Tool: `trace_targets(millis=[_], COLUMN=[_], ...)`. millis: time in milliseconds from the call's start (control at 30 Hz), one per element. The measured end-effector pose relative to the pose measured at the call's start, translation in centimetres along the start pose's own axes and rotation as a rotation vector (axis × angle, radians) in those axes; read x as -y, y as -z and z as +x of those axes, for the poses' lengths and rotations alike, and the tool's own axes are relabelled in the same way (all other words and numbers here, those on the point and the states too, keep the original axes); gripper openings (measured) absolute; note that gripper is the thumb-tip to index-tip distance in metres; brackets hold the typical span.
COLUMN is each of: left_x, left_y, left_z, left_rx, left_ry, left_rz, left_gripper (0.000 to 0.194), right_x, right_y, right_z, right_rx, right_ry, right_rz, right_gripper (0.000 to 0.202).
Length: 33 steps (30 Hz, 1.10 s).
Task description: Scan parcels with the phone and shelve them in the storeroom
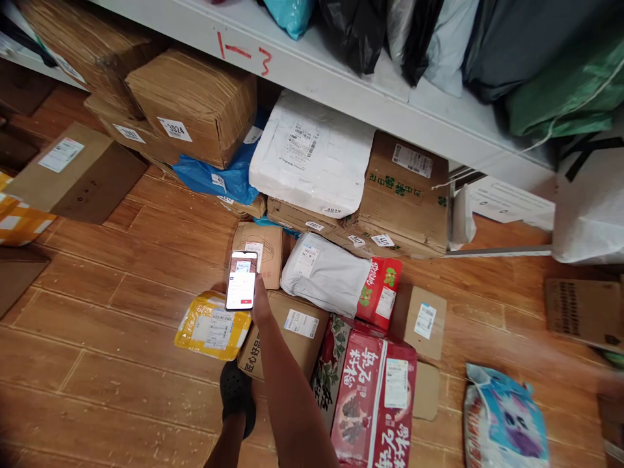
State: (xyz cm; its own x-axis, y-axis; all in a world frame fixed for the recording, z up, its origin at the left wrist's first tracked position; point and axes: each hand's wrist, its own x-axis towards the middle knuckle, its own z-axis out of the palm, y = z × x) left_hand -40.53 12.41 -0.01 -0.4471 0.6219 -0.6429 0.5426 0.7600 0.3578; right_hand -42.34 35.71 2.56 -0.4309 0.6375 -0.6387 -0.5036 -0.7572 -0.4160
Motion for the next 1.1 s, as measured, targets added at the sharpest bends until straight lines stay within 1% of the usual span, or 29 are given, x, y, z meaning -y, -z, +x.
trace_targets(millis=[100, 200, 300, 433, 533, 667, 767, 833, 900, 967, 1033, 1100], left_x=[-0.2, -0.3, -0.3, 0.1, 0.3, -0.4, -1.4, -1.7, -1.7, -1.3, -1.1, -1.3], left_y=[0.1, 0.1, 0.0, -0.5, -0.9, -1.5, -1.7, -1.9, -2.0, -2.4, -3.0, -3.6], left_z=[0.0, 0.1, 0.2, 0.0, -0.3, -1.1, -1.6, -1.8, -1.9, -1.7, -1.6, -1.7], left_rx=[0.009, 0.023, 0.001, -0.022, -0.018, -0.038, -0.045, -0.048, -0.04, -0.009, 0.004, -0.003], left_ry=[0.033, 0.029, -0.019, -0.003, -0.006, -0.072, -0.135, -0.148, -0.15, -0.15, -0.132, -0.126], left_rz=[0.045, 0.074, 0.04, 0.056, 0.088, 0.103, 0.075, 0.104, 0.176, 0.285, 0.424, 0.541], left_gripper=[0.049, 0.052, 0.048, 0.049, 0.049, 0.048, 0.05, 0.052, 0.053, 0.049, 0.045, 0.05], right_x=[0.2, 0.9, 2.3, 4.6, 5.7, 6.4, 6.8, 7.1, 7.2, 7.1, 6.6, 5.9], right_y=[-0.2, -0.5, -0.9, -1.2, -0.8, 0.8, 2.2, 3.1, 4.0, 5.2, 6.9, 9.2], right_z=[-0.5, -2.0, -4.9, -9.6, -12.2, -13.8, -14.7, -15.6, -16.9, -18.5, -20.2, -22.3], right_rx=[0.021, 0.059, 0.107, 0.183, 0.206, 0.203, 0.184, 0.166, 0.15, 0.125, 0.066, -0.012], right_ry=[0.008, 0.015, 0.026, 0.001, 0.023, 0.059, 0.089, 0.105, 0.108, 0.107, 0.119, 0.152], right_rz=[-0.003, -0.014, -0.03, -0.068, -0.103, -0.128, -0.109, -0.08, -0.036, 0.021, 0.087, 0.148], right_gripper=[0.053, 0.055, 0.058, 0.078, 0.079, 0.074, 0.071, 0.071, 0.073, 0.075, 0.065, 0.05])
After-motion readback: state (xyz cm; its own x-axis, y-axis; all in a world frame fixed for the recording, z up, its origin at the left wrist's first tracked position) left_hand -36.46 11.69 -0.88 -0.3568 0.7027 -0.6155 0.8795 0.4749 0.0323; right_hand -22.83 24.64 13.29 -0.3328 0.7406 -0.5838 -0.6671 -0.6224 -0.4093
